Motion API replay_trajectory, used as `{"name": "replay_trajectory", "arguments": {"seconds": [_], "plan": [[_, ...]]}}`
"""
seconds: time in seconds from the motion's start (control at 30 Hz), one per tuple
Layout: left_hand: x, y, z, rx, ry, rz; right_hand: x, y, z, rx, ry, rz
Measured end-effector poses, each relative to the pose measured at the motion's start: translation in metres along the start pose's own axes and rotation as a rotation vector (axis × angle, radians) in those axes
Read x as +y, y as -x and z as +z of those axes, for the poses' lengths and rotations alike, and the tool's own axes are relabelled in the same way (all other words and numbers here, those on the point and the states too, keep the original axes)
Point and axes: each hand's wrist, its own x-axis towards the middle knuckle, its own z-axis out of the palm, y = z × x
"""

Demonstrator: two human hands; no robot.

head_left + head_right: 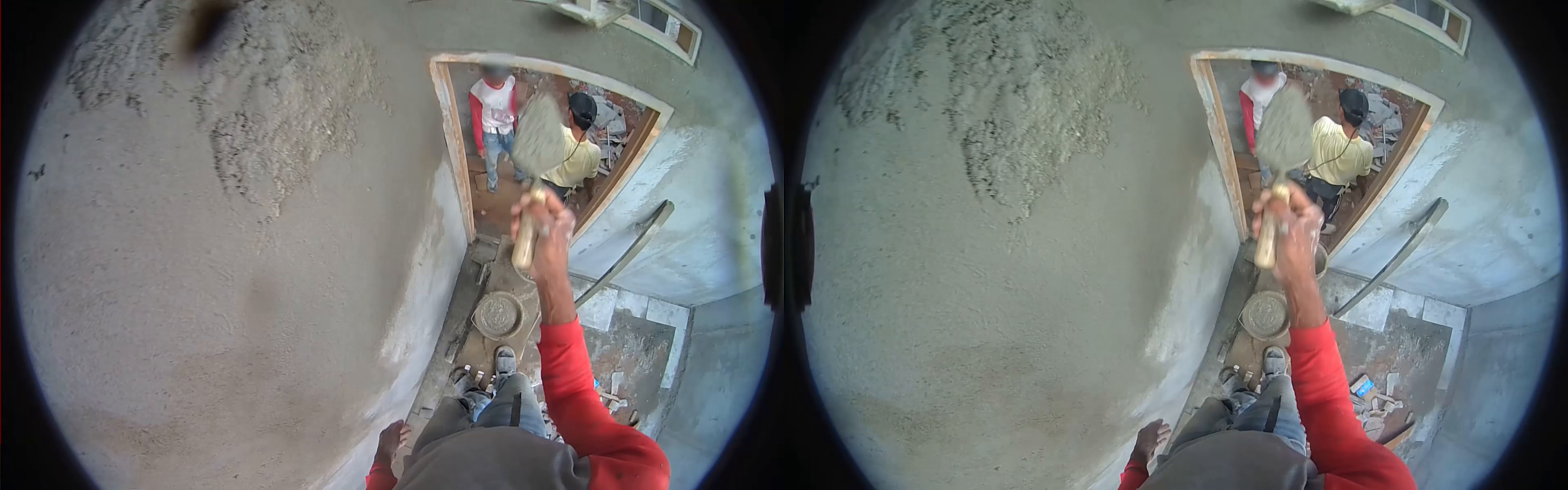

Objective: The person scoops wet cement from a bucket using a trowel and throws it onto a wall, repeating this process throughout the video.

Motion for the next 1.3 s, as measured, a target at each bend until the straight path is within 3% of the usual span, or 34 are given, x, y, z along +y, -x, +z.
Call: {"name": "replay_trajectory", "arguments": {"seconds": [0.03, 0.1, 0.23, 0.3, 0.37, 0.4, 0.43, 0.47, 0.5, 0.53, 0.57, 0.63, 0.73, 0.8, 0.87, 0.93, 0.97, 1.03, 1.07, 1.13, 1.2, 1.27, 1.3], "plan": [[-0.019, -0.001, -0.014, 0.061, 0.013, -0.034, -0.031, -0.011, 0.019, 0.083, 0.084, -0.113], [-0.077, 0.001, -0.049, 0.179, 0.108, 0.077, -0.071, -0.037, 0.053, 0.412, 0.408, -0.440], [-0.122, 0.015, -0.074, 0.391, 0.404, 0.104, -0.088, -0.110, 0.108, 0.852, 0.467, -1.009], [-0.121, 0.010, -0.070, 0.454, 0.496, 0.226, -0.081, -0.120, 0.152, 0.908, 0.597, -0.917], [-0.113, 0.007, -0.054, 0.477, 0.560, 0.374, -0.014, -0.158, 0.215, 0.689, 0.430, -0.929], [-0.111, 0.012, -0.041, 0.454, 0.560, 0.423, 0.070, -0.195, 0.236, 0.879, 1.077, -1.409], [-0.114, 0.014, -0.028, 0.395, 0.550, 0.464, 0.077, -0.137, 0.249, 0.494, 1.199, -1.414], [-0.125, 0.010, -0.025, 0.275, 0.489, 0.410, 0.089, -0.069, 0.253, 0.074, 1.052, -1.254], [-0.162, -0.006, -0.019, -0.158, 0.855, 0.754, 0.083, 0.003, 0.245, -0.240, 0.816, -1.044], [-0.167, -0.007, -0.004, -0.137, 0.766, 0.713, 0.083, 0.061, 0.227, -0.452, 0.661, -0.871], [-0.169, -0.001, 0.005, 0.046, 0.574, 0.496, 0.093, 0.107, 0.199, -0.591, 0.595, -0.708], [-0.181, 0.018, 0.020, 0.142, 0.399, 0.199, 0.138, 0.164, 0.131, -0.721, 0.689, -0.387], [-0.183, 0.049, 0.035, 0.106, 0.320, -0.007, 0.241, 0.198, -0.011, -0.775, 1.257, 0.043], [-0.177, 0.063, 0.041, 0.100, 0.297, -0.119, 0.272, 0.197, -0.110, -0.878, 1.513, 0.240], [-0.169, 0.072, 0.048, 0.110, 0.274, -0.244, 0.340, 0.205, -0.247, -0.754, 1.435, 0.096], [-0.163, 0.064, 0.057, 0.121, 0.258, -0.368, 0.374, 0.172, -0.309, -0.669, 1.639, 0.325], [-0.161, 0.053, 0.062, 0.129, 0.249, -0.423, 0.409, 0.158, -0.355, -0.737, 1.772, 0.513], [-0.163, 0.036, 0.074, 0.152, 0.236, -0.533, 0.481, 0.135, -0.432, -0.747, 1.828, 0.511], [-0.165, 0.029, 0.081, 0.167, 0.227, -0.584, 0.539, 0.136, -0.490, -0.690, 1.834, 0.245], [-0.169, 0.017, 0.095, 0.193, 0.209, -0.678, 0.614, 0.120, -0.536, -0.653, 1.902, -0.010], [-0.171, 0.006, 0.105, 0.208, 0.197, -0.753, 0.665, 0.102, -0.507, -0.753, 1.976, 0.536], [-0.168, 0.002, 0.111, 0.224, 0.190, -0.814, 0.717, 0.133, -0.509, -0.759, 1.949, 0.489], [-0.168, -0.001, 0.112, 0.225, 0.186, -0.831, 0.727, 0.138, -0.509, -0.728, 1.888, 0.559]]}}
